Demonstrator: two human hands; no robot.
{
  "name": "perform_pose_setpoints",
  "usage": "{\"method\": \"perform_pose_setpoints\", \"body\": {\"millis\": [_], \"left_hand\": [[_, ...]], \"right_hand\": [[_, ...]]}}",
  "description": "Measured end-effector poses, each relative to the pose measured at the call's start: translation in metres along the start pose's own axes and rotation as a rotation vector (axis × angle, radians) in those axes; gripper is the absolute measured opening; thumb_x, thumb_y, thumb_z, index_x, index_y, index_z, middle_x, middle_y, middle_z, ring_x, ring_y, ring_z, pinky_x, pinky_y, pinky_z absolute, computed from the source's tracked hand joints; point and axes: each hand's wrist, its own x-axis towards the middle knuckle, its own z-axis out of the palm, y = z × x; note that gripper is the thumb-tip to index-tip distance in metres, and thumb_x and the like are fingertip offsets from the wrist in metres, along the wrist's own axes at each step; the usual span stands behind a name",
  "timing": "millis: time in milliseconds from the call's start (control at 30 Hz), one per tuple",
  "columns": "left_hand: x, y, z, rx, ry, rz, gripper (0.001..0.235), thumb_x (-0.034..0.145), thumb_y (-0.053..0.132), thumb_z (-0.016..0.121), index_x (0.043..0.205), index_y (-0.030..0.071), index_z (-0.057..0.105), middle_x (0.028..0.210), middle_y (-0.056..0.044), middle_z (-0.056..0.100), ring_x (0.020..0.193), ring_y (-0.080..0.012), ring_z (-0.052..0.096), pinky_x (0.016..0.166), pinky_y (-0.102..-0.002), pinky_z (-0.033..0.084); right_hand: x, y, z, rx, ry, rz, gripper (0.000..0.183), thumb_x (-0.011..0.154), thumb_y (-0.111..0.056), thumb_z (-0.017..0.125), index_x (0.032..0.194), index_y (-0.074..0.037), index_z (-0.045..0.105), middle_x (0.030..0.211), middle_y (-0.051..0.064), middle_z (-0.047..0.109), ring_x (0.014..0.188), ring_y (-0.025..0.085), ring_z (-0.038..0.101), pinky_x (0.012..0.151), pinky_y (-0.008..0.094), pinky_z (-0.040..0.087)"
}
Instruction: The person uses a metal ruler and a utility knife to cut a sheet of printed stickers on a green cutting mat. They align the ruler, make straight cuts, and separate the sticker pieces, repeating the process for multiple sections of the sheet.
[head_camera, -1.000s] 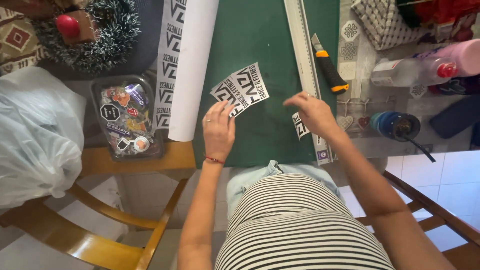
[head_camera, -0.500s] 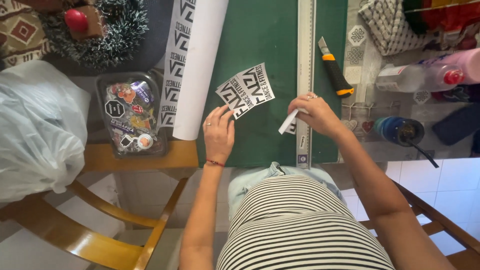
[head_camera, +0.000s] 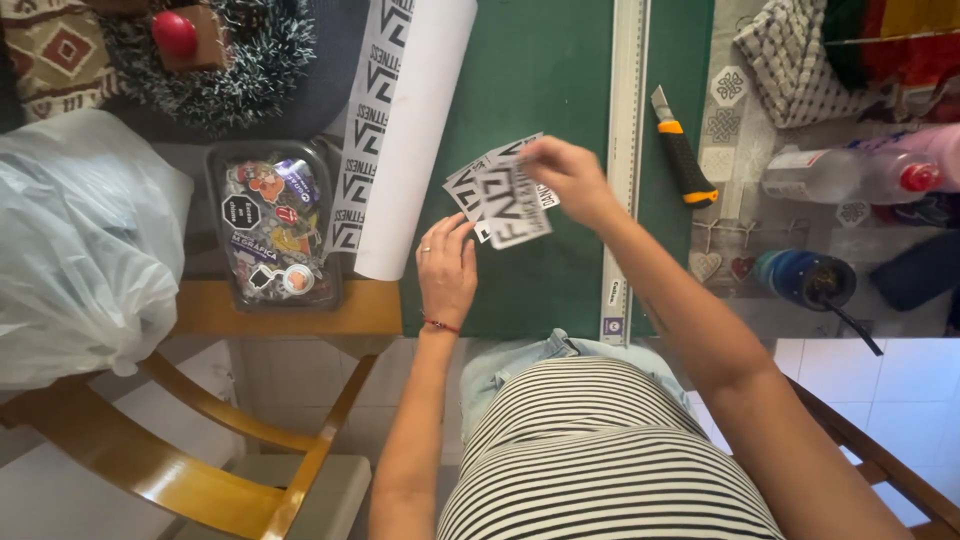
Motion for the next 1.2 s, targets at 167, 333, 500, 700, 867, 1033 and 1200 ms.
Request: {"method": "perform_pose_setpoints", "body": {"millis": [167,333,500,700,867,1033,1200], "left_hand": [[-0.001,-0.010,0.006,0.056,0.038,-0.041,0.023,0.107,0.017,0.065,0.128,0.021,0.073,0.133,0.001,0.069,0.128,-0.0246,0.066,0.109,-0.041,0.050],[0.005,-0.008,0.006,0.049,0.020,-0.010,0.028,0.103,0.022,0.073,0.131,0.019,0.071,0.139,-0.003,0.068,0.132,-0.0280,0.063,0.111,-0.045,0.049],[0.017,0.003,0.030,0.182,-0.198,0.217,0.077,0.085,0.041,0.090,0.151,0.015,0.060,0.161,-0.011,0.055,0.153,-0.0340,0.048,0.128,-0.055,0.036],[0.007,-0.029,0.067,0.242,-0.187,0.307,0.034,0.102,0.015,0.064,0.134,0.019,0.071,0.141,-0.002,0.072,0.135,-0.0249,0.065,0.121,-0.048,0.047],[0.025,-0.005,0.029,0.210,-0.227,0.332,0.039,0.100,0.020,0.066,0.138,0.014,0.071,0.148,-0.007,0.069,0.136,-0.0299,0.065,0.120,-0.052,0.046],[0.063,0.033,0.044,0.134,-0.226,0.389,0.050,0.107,0.041,0.068,0.149,0.015,0.064,0.156,-0.008,0.062,0.142,-0.0293,0.061,0.123,-0.053,0.043],[0.113,0.044,0.115,0.367,-0.265,0.465,0.076,0.083,0.026,0.092,0.149,0.005,0.060,0.160,-0.019,0.054,0.150,-0.0403,0.050,0.127,-0.058,0.039]], "right_hand": [[0.024,0.004,-0.001,-0.484,0.025,-0.182,0.048,0.098,-0.006,0.079,0.143,-0.015,0.068,0.120,0.012,0.075,0.103,0.033,0.075,0.093,0.048,0.058],[0.028,0.010,-0.026,-0.788,0.129,-0.224,0.050,0.100,-0.009,0.080,0.146,-0.016,0.066,0.125,0.011,0.066,0.109,0.038,0.070,0.091,0.051,0.059],[0.039,0.033,-0.026,-0.952,0.044,-0.148,0.048,0.096,-0.018,0.085,0.139,-0.019,0.066,0.123,0.007,0.061,0.110,0.039,0.067,0.086,0.056,0.061],[0.049,0.053,-0.049,-1.079,0.231,-0.247,0.017,0.095,-0.016,0.084,0.106,-0.024,0.074,0.107,0.002,0.067,0.096,0.033,0.072,0.075,0.049,0.061],[-0.013,0.013,-0.084,-0.989,0.352,-0.104,0.042,0.099,-0.017,0.085,0.136,-0.010,0.065,0.117,0.015,0.070,0.102,0.039,0.072,0.085,0.053,0.057],[-0.104,0.003,-0.070,-0.977,0.362,0.266,0.067,0.099,-0.031,0.086,0.153,-0.006,0.053,0.118,0.022,0.069,0.108,0.046,0.071,0.091,0.062,0.058],[-0.141,0.027,-0.037,-1.417,0.403,0.145,0.108,0.077,-0.047,0.094,0.162,0.001,0.048,0.135,0.019,0.061,0.109,0.036,0.066,0.068,0.051,0.065]]}}
